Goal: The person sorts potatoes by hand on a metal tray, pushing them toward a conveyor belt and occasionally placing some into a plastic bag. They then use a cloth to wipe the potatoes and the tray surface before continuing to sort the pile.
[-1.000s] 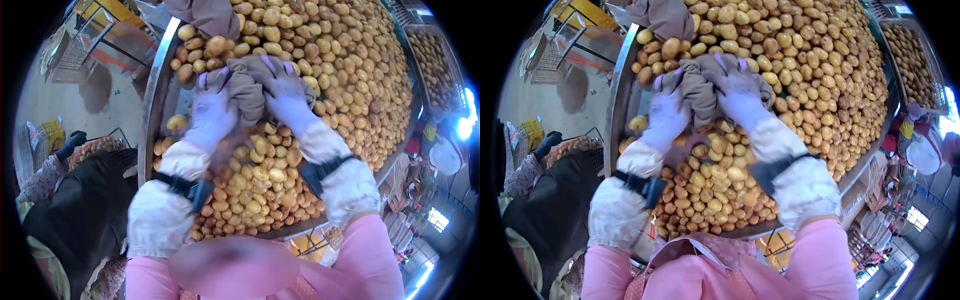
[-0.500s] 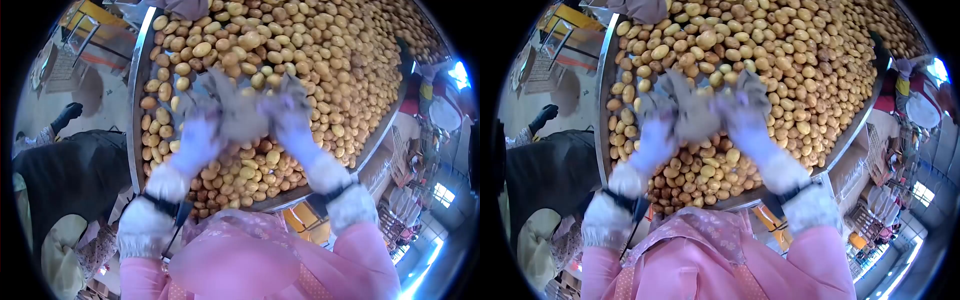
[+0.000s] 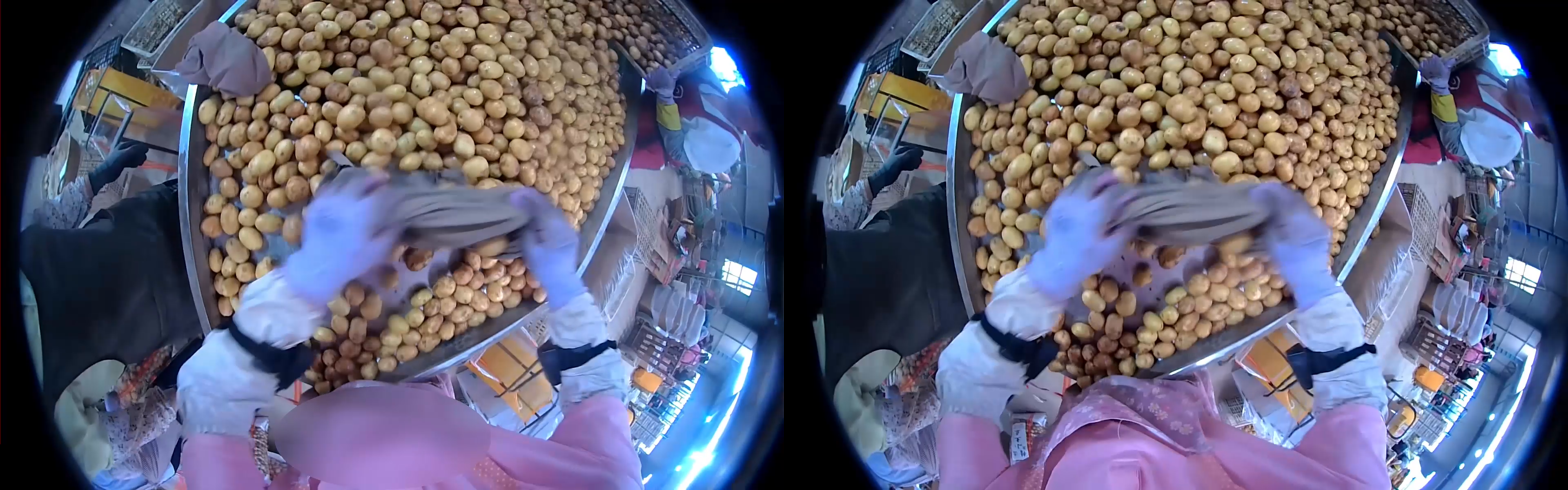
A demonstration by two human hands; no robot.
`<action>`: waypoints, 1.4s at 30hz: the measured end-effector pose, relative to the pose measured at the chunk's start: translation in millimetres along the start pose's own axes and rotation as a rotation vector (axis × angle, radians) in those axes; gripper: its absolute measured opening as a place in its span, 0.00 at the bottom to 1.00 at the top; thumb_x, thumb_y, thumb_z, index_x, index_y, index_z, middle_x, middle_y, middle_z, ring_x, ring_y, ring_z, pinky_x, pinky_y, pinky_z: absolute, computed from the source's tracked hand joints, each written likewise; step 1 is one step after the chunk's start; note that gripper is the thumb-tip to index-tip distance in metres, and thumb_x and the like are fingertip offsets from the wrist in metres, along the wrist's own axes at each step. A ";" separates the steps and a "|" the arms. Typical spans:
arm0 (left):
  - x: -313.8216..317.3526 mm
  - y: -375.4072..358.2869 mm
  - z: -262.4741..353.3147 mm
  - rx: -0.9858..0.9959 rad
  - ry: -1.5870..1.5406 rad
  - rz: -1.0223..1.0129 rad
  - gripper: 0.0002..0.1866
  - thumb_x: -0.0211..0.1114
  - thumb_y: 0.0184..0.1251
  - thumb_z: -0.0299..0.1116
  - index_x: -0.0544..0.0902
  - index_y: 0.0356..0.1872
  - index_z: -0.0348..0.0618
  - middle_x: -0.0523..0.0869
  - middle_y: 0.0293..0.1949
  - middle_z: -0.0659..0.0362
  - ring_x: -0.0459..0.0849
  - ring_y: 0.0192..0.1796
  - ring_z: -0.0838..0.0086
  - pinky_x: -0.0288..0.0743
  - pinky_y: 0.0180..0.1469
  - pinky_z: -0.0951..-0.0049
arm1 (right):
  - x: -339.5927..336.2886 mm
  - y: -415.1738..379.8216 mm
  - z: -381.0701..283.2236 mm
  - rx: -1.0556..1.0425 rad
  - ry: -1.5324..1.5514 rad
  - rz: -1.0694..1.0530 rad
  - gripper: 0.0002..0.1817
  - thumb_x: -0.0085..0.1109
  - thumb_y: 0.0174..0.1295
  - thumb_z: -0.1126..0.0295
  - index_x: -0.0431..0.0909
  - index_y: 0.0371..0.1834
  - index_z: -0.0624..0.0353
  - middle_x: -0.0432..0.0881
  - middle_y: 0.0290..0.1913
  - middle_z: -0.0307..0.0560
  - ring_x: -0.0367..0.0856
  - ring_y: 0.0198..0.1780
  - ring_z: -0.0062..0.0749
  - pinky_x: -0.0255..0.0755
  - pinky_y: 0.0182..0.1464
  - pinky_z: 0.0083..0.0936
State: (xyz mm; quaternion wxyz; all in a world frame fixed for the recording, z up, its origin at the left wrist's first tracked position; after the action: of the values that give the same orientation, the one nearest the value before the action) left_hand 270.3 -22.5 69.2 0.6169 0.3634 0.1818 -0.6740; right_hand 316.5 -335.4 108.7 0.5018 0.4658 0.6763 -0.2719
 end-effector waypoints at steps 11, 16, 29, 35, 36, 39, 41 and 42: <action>175.3 148.4 38.4 0.126 0.171 -0.055 0.20 0.61 0.71 0.52 0.91 0.40 0.48 0.84 0.62 0.55 0.73 0.73 0.50 0.52 0.76 0.33 | 82.6 39.7 163.8 0.275 -0.328 0.151 0.39 0.60 0.64 0.64 0.64 0.82 0.29 0.55 0.84 0.66 0.59 0.80 0.71 0.62 0.75 0.63; 127.6 16.8 -14.7 0.182 0.278 -0.349 0.23 0.62 0.64 0.58 0.91 0.44 0.50 0.81 0.66 0.60 0.63 0.77 0.49 0.50 0.76 0.33 | 111.3 3.9 10.4 0.113 -0.233 0.002 0.29 0.61 0.61 0.64 0.81 0.68 0.29 0.62 0.82 0.54 0.56 0.81 0.69 0.53 0.77 0.67; 196.4 15.8 142.7 0.220 -0.173 -0.332 0.14 0.67 0.66 0.46 0.83 0.38 0.47 0.83 0.38 0.54 0.83 0.44 0.54 0.77 0.47 0.54 | 3.7 -88.2 177.9 0.300 -0.368 -0.045 0.22 0.63 0.63 0.72 0.84 0.62 0.48 0.63 0.80 0.65 0.62 0.79 0.65 0.59 0.79 0.50; 198.0 -44.8 106.1 0.253 -0.137 -0.403 0.14 0.66 0.64 0.46 0.83 0.39 0.46 0.81 0.48 0.51 0.83 0.47 0.55 0.77 0.54 0.51 | 113.9 -152.2 109.8 0.615 -0.273 0.236 0.30 0.66 0.67 0.57 0.76 0.74 0.42 0.50 0.83 0.72 0.48 0.82 0.72 0.46 0.83 0.51; 171.1 -56.1 95.0 0.393 -0.074 -0.204 0.14 0.67 0.63 0.46 0.83 0.38 0.47 0.81 0.48 0.51 0.84 0.42 0.55 0.77 0.53 0.51 | 157.2 -172.1 101.9 0.662 -0.470 0.119 0.31 0.66 0.66 0.53 0.77 0.74 0.39 0.52 0.83 0.72 0.50 0.82 0.73 0.45 0.83 0.52; 129.8 -53.9 57.3 0.199 0.246 -0.563 0.13 0.69 0.60 0.44 0.83 0.37 0.46 0.82 0.50 0.48 0.84 0.40 0.54 0.77 0.51 0.50 | 143.4 -85.0 9.0 0.379 -0.220 0.123 0.26 0.63 0.68 0.49 0.80 0.70 0.33 0.61 0.79 0.66 0.57 0.78 0.71 0.51 0.80 0.56; 127.7 -21.0 22.2 0.184 0.371 -0.309 0.13 0.68 0.62 0.42 0.83 0.38 0.44 0.82 0.46 0.49 0.84 0.38 0.52 0.78 0.43 0.52 | 136.4 6.1 12.3 0.102 -0.278 0.177 0.22 0.62 0.68 0.53 0.83 0.65 0.34 0.70 0.74 0.59 0.65 0.73 0.67 0.59 0.76 0.55; 126.3 -5.8 9.3 0.263 0.369 -0.085 0.11 0.68 0.63 0.41 0.84 0.37 0.44 0.82 0.41 0.49 0.83 0.35 0.51 0.78 0.37 0.54 | 128.5 39.0 13.8 0.092 -0.237 0.154 0.20 0.62 0.67 0.57 0.85 0.63 0.36 0.74 0.72 0.56 0.71 0.70 0.64 0.65 0.73 0.54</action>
State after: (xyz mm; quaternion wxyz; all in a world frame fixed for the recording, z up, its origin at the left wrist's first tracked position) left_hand 265.5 -116.3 -16.0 0.4915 0.5498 0.2176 -0.6394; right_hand 349.6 -284.7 -12.0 0.5755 0.5035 0.5613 -0.3165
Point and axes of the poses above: each hand's wrist, its own y-axis towards the middle knuckle, its own x-axis out of the palm, z = x × y, the point moved 2 cm from there along y, towards the middle knuckle
